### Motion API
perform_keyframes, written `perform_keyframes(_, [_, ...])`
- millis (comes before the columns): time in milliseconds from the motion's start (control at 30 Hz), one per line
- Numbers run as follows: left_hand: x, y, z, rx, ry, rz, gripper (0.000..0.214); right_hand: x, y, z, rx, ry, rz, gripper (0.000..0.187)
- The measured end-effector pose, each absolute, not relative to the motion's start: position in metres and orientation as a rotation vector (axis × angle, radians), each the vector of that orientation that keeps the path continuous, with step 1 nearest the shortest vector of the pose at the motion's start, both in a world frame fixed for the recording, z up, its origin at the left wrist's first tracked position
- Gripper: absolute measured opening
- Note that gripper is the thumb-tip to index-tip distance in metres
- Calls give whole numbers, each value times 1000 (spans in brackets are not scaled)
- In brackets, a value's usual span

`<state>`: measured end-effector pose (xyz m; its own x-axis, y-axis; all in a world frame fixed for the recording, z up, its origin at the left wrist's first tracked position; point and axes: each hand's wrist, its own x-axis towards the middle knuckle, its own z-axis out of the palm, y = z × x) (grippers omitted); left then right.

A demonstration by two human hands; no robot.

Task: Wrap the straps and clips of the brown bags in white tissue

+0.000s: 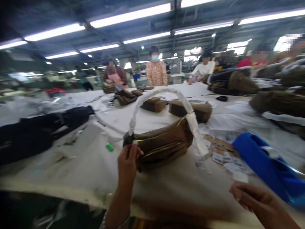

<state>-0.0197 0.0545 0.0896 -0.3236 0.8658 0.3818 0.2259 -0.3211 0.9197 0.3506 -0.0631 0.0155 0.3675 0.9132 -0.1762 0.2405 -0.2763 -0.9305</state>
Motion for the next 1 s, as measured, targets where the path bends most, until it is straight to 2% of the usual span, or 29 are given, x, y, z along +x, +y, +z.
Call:
perform_keyframes(133, [-13,53,84,1455,1516,1686,22,232,-7,79,-1301,-1387,1187,26])
perform_keyframes(233, [-5,51,82,1503,1523,1713,20,160,23,128,-1085,-1607,1196,24])
perform_keyframes(333, [-7,50,79,1542,1523,1743,16,116,45,153,-1037,-1721,1134,21])
perform_keyframes(600, [-11,52,69,1626,1474,1800,14,86,79,138,-1138,-1739,1025,22])
perform_keyframes(800, [-11,54,63,1937,1612,1888,13,90,94,137,-1276,-1966,849,24])
perform_keyframes(900, [-9,55,58,2017,1678,1933,17,92,101,136,-1335,-2009,875,27])
perform_keyframes(1000, [-8,52,56,1834,1697,1942,28,94,106,132,-1298,-1971,1018,27])
